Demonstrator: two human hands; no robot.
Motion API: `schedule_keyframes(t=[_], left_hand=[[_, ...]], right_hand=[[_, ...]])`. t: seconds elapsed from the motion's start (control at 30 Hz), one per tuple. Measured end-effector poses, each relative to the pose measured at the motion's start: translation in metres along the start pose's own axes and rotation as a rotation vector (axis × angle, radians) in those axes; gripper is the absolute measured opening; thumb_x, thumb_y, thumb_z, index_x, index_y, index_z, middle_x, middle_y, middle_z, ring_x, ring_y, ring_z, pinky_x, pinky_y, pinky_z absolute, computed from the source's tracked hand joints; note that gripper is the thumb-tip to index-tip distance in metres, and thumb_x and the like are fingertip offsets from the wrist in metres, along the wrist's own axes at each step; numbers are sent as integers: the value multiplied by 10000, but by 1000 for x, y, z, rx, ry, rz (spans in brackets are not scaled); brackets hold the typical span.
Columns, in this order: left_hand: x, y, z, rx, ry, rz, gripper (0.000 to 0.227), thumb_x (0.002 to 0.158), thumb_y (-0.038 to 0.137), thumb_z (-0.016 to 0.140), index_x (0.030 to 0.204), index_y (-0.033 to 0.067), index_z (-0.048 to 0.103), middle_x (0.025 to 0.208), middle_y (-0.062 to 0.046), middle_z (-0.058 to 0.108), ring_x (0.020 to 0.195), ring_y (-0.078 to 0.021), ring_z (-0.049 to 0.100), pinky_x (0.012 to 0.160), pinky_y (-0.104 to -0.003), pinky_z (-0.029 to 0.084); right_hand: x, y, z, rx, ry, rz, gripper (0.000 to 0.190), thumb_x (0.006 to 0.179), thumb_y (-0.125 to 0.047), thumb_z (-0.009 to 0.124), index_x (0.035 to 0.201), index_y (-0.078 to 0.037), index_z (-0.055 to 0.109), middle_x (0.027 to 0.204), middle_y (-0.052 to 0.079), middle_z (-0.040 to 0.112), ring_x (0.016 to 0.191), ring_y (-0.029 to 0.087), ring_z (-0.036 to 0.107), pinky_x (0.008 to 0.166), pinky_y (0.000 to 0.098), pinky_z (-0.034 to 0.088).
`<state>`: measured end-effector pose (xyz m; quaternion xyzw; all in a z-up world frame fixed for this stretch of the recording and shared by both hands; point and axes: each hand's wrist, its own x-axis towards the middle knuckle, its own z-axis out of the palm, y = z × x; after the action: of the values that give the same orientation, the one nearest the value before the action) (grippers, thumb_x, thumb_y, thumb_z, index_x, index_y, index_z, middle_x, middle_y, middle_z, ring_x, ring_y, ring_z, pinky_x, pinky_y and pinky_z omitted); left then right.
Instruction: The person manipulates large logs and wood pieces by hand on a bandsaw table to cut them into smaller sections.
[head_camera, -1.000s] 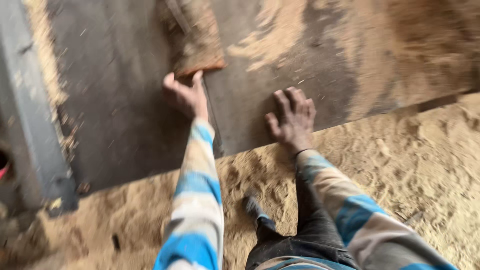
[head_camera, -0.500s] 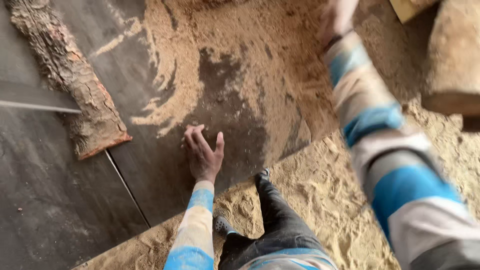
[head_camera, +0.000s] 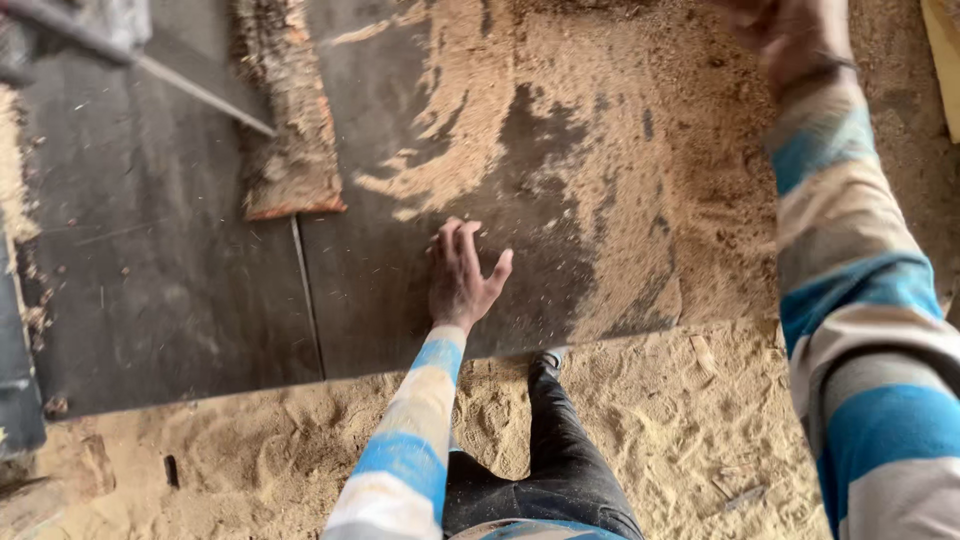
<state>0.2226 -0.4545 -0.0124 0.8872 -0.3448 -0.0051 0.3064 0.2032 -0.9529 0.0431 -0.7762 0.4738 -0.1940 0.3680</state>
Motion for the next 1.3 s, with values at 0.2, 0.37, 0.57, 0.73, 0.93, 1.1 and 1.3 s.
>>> schedule_keyframes(t=[0.2,0.37,0.57,0.73,0.93,1.1,1.3], left_hand=[[-5,-12,-13,-556,-64,-140,804,865,488,746,1463,97,378,1264,-158,531,1129,-322,590,972,-430,533],[-91,-26,-91,-666,-197,-35,1303,663,367,940,1583,138,47,1415,-279,403,1177,-414,556,868,-500,564],[-281,-80,-172,-344,-543,-283,1134,884,-4,687,1722,215,-45,1496,-354,371,1135,-522,571,682,-447,654],[-417,-106,-210,-284,-433,-255,1147,792,-37,737,1660,202,25,1566,-277,388,1182,-499,583,823,-469,633],[-469,-123,-220,-497,-226,-199,1205,718,-29,836,1659,124,98,1567,-339,372,1350,-513,501,998,-495,586],[-414,-137,-205,-426,-265,-310,1105,823,129,856,1700,98,184,1468,-210,521,1244,-363,642,987,-414,620],[-345,-143,-203,-63,-20,-105,1244,576,331,981,1572,68,285,1507,-220,442,1356,-401,494,1121,-545,430]], right_hand=[[-212,-53,41,888,-424,430,682,929,-459,736,1363,44,582,1165,217,726,901,287,708,772,408,587],[-465,-62,111,1094,-581,479,556,986,-416,725,1182,95,629,961,209,663,821,288,659,656,414,565],[-728,-29,170,832,-646,876,369,864,-373,731,1088,-82,765,1096,89,755,976,214,672,847,360,515],[-859,19,182,792,-731,1050,393,879,-337,825,1095,-23,729,1002,65,725,911,188,653,821,332,526],[-899,6,166,700,-763,966,266,840,-296,815,906,-43,771,821,39,710,731,163,607,700,325,482],[-841,-14,192,780,-747,783,311,947,-355,831,870,-103,667,763,-11,573,710,144,529,724,321,494],[-780,-85,192,543,-756,756,407,927,-478,666,1025,-85,703,842,27,666,781,166,621,749,361,527]])
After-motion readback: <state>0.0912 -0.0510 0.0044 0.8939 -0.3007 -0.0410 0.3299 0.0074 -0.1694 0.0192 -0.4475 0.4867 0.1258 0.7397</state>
